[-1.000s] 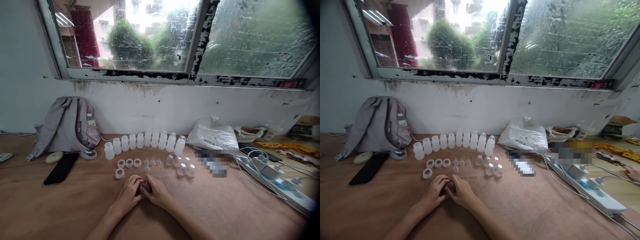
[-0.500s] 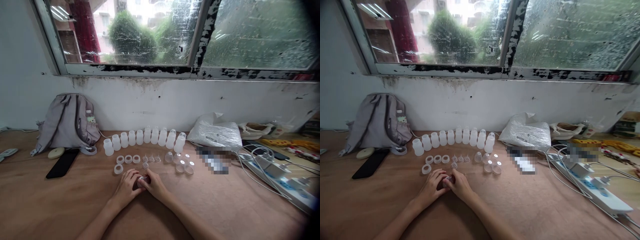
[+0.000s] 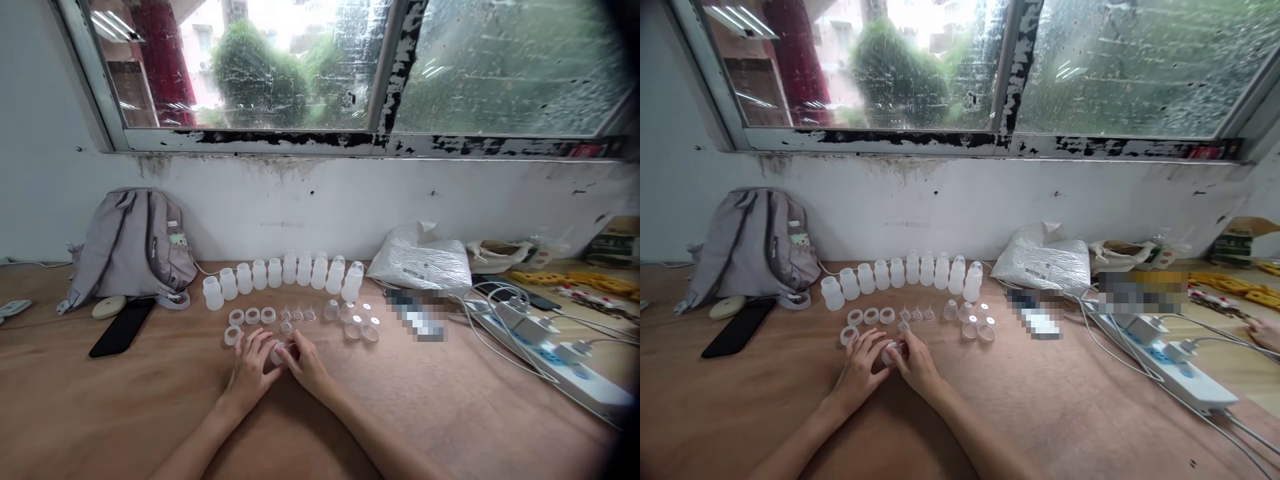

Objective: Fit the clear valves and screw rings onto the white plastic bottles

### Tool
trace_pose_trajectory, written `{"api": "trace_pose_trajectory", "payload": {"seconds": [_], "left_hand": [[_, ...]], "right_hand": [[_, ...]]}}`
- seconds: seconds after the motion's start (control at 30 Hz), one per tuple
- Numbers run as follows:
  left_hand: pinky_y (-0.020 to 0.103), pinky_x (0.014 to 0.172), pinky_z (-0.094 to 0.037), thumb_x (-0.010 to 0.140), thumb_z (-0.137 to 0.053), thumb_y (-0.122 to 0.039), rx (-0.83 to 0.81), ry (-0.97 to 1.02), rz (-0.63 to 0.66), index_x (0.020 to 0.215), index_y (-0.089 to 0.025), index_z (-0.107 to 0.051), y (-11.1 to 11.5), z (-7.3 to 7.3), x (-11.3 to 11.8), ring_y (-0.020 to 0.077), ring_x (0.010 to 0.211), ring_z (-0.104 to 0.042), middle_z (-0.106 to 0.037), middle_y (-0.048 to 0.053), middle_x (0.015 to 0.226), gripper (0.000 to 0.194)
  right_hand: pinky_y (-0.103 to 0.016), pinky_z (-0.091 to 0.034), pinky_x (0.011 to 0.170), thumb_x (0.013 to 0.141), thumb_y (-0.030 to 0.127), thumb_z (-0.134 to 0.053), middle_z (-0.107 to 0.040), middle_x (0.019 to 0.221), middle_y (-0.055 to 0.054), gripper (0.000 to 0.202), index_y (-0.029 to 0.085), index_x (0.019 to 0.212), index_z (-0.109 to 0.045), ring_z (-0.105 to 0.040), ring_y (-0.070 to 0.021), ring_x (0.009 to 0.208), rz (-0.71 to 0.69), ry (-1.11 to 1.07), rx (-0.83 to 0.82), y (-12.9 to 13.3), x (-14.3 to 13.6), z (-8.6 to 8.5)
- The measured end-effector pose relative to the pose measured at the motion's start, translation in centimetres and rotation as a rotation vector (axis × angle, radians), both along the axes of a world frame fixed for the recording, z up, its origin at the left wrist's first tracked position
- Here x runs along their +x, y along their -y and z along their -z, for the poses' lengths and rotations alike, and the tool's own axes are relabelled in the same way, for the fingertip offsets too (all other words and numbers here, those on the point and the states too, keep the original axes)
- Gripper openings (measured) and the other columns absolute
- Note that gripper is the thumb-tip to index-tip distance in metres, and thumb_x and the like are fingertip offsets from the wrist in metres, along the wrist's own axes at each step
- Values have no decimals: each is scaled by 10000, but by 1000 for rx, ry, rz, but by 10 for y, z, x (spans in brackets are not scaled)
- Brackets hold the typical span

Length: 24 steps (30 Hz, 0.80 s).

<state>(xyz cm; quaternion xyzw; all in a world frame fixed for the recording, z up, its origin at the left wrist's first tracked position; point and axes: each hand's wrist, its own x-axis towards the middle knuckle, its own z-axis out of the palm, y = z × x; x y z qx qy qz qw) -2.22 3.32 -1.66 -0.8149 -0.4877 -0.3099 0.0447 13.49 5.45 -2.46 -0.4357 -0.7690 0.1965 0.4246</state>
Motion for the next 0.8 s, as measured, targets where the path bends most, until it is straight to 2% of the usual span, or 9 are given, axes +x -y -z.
{"api": "trace_pose_trajectory", "payload": {"seconds": [0.27,0.47,0.8], "left_hand": [[489,975,-207,673,-573,-277,-44,87,37,991,-219,-522,4,-8,3,259,1092,-431,-582,50,1044,327],[475,955,-240,681,-579,-331,15,122,35,897,-210,-534,0,-4,4,249,1009,-498,-622,40,891,252],[468,932,-307,639,-607,-367,5,149,15,802,-191,-532,-1,-3,-1,212,853,-545,-597,23,768,251]], "right_hand": [[-210,-394,579,827,318,-429,-509,700,-6,130,191,819,-449,-474,-110,594,-6,-22,132,3,2,9],[-216,-390,575,851,270,-385,-505,731,-26,107,189,836,-453,-483,-123,623,-22,39,223,5,2,9],[-222,-406,598,857,187,-345,-520,798,-45,129,188,903,-466,-505,-131,661,-102,153,197,8,-1,3]]}}
